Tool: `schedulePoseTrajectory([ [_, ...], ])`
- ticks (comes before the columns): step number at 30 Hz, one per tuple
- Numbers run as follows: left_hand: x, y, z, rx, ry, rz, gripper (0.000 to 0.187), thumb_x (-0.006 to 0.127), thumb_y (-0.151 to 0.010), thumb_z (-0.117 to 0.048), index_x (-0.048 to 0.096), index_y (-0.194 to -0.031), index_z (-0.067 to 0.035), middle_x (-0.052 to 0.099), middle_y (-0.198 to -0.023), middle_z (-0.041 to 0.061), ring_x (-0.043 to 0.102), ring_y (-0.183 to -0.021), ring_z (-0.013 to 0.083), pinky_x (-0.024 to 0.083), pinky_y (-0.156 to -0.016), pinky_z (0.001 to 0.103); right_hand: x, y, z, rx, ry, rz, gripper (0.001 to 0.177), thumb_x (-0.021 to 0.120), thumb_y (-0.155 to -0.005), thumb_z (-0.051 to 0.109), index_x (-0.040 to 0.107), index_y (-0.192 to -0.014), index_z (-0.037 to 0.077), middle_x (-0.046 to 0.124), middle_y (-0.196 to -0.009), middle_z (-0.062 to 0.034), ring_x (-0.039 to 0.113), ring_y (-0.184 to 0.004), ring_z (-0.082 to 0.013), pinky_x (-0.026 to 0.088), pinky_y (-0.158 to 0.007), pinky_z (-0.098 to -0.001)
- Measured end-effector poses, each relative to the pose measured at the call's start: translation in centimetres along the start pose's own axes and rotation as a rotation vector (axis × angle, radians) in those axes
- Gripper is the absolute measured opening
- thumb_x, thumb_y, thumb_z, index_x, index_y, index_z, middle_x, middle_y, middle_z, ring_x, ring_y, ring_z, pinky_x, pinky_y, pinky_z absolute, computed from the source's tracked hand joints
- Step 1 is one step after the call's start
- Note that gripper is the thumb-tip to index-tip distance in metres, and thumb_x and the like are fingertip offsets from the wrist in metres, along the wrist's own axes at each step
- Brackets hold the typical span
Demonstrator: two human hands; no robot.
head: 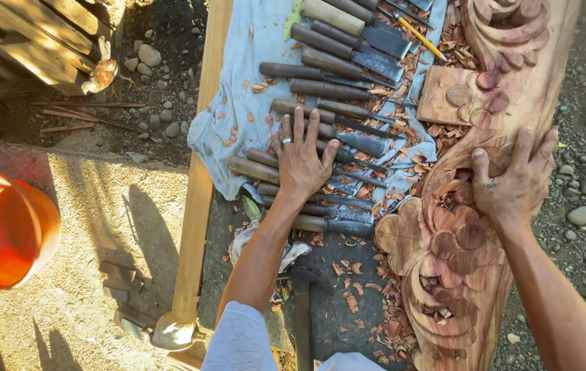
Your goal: Manually carving intricate floral designs into a large piece of wood using various chisels and a mallet.
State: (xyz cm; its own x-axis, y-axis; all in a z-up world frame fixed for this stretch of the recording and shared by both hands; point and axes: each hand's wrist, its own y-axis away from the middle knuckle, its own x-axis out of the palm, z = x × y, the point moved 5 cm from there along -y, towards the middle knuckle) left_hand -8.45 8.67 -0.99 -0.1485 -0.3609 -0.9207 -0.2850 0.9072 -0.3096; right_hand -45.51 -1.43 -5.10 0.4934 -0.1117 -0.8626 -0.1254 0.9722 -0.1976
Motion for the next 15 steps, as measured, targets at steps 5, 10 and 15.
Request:
schedulePoseTrajectory([
  [5, -1.6, -2.5, -1.0, -0.032, -0.049, 0.078, 0.072, 0.059, -0.097, -0.059, 0.043, -0.153, -0.017, 0.035, -0.161, 0.019, 0.028, -0.152, 0.0466, 0.016, -0.121, 0.072, -0.5, -0.2, 0.6, 0.014, 0.015, -0.021, 0.078, 0.065, -0.104, 0.052, 0.044, -0.160, 0.002, 0.023, -0.170, -0.0372, 0.035, -0.147, -0.0580, 0.038, -0.115, -0.0616],
  [10, -0.5, -8.2, -2.1, 0.027, 0.048, 0.006, 0.078, 0.061, -0.094, -0.056, 0.040, -0.158, -0.016, 0.031, -0.164, 0.023, 0.027, -0.154, 0.0447, 0.018, -0.118, 0.070, -0.3, 0.0, 0.6, 0.023, 0.001, -0.030, 0.081, 0.065, -0.102, 0.054, 0.045, -0.163, 0.004, 0.025, -0.169, -0.0370, 0.037, -0.145, -0.0572, 0.039, -0.114, -0.0606],
  [15, 3.0, -15.8, -2.3, 0.081, 0.007, -0.002, 0.083, 0.058, -0.095, -0.063, 0.031, -0.160, -0.020, 0.023, -0.167, 0.022, 0.020, -0.155, 0.0446, 0.014, -0.119, 0.070, -0.7, -0.3, 1.2, 0.046, 0.012, -0.016, 0.081, 0.064, -0.099, 0.054, 0.045, -0.160, 0.005, 0.025, -0.169, -0.0361, 0.037, -0.144, -0.0562, 0.040, -0.110, -0.0618],
])
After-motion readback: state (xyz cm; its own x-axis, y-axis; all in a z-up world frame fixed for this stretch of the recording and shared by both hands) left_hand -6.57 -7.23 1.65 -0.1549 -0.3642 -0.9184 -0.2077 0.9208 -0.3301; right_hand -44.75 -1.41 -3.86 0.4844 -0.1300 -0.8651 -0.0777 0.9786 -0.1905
